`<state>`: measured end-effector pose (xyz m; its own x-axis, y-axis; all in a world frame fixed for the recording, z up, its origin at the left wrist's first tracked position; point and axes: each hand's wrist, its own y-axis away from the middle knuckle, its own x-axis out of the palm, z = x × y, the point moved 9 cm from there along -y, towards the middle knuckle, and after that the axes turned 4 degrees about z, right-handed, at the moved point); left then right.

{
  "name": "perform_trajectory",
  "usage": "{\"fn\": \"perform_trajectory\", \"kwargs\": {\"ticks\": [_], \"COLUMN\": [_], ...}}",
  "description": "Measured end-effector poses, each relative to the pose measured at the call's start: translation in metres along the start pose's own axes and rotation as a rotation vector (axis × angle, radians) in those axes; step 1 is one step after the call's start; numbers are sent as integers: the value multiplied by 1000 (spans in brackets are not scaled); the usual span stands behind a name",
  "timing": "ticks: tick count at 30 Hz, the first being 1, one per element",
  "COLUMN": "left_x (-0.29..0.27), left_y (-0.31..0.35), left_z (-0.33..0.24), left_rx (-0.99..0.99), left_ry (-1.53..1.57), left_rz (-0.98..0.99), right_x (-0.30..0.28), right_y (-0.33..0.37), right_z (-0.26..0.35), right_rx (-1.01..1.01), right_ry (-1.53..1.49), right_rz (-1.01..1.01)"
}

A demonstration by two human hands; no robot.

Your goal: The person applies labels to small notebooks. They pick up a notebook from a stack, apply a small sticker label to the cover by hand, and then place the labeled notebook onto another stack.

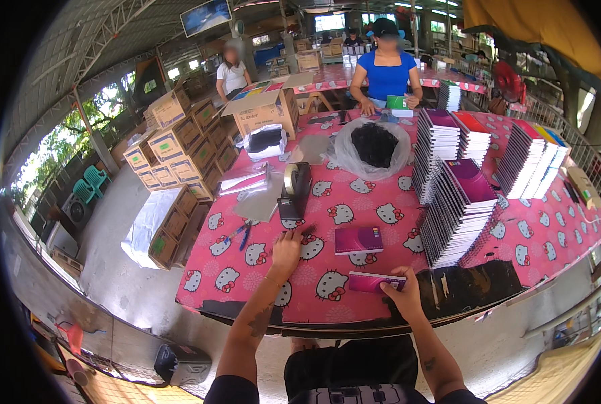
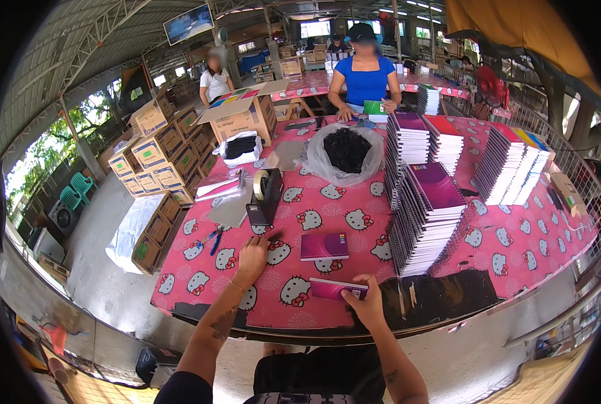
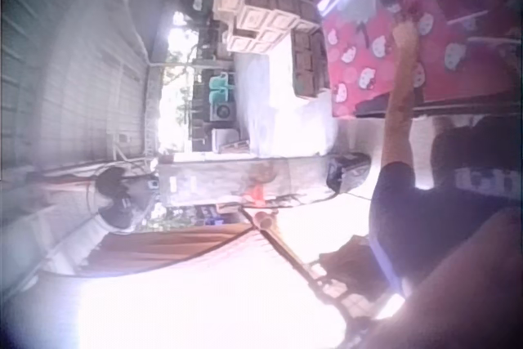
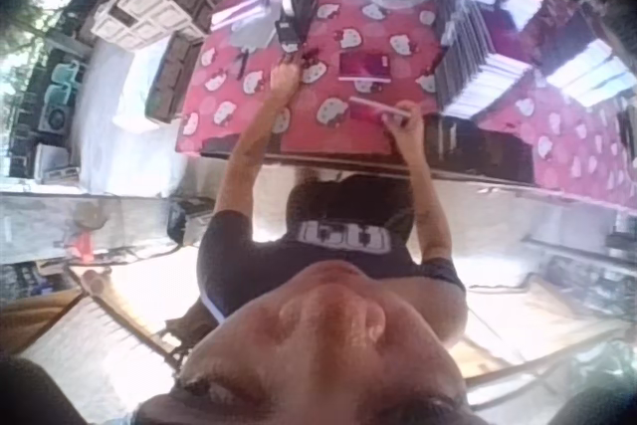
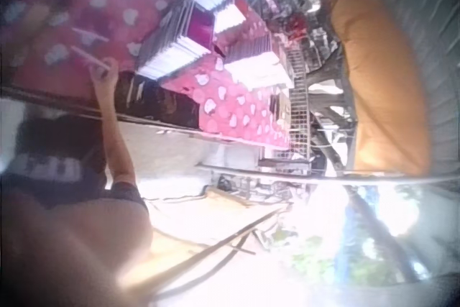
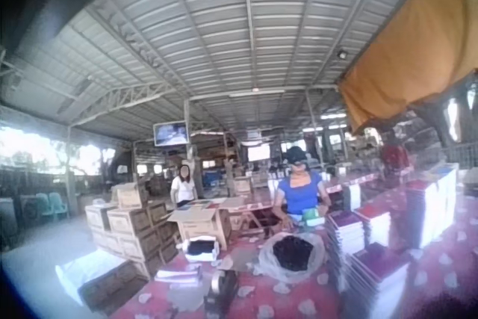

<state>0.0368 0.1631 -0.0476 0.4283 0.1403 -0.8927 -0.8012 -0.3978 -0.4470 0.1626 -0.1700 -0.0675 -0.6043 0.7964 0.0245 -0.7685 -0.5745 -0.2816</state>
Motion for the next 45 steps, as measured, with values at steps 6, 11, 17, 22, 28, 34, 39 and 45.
{"fn": "perform_trajectory", "kwargs": {"ticks": [6,11,17,22,28,34,39,45], "left_x": [-41,-63,-22,-70,-87,-89,-81,-62], "left_y": [6,24,100,59,59,56,50,39], "left_z": [-37,-67,-147,-95,-126,-126,-122,-111], "left_rx": [15,-60,-189,-266,32,65,106,45], "left_ry": [34,628,1163,1137,784,815,729,679], "left_rz": [-219,-95,163,-51,67,-35,49,199], "right_x": [8,8,19,13,20,17,18,18], "right_y": [0,3,3,-2,-1,-1,-3,-2], "right_z": [-15,-2,-7,0,-8,-16,-11,-11], "right_rx": [186,159,171,153,146,169,152,143], "right_ry": [-92,-3,-4,91,-29,-66,-58,-71], "right_rz": [181,157,156,208,202,185,187,194]}}
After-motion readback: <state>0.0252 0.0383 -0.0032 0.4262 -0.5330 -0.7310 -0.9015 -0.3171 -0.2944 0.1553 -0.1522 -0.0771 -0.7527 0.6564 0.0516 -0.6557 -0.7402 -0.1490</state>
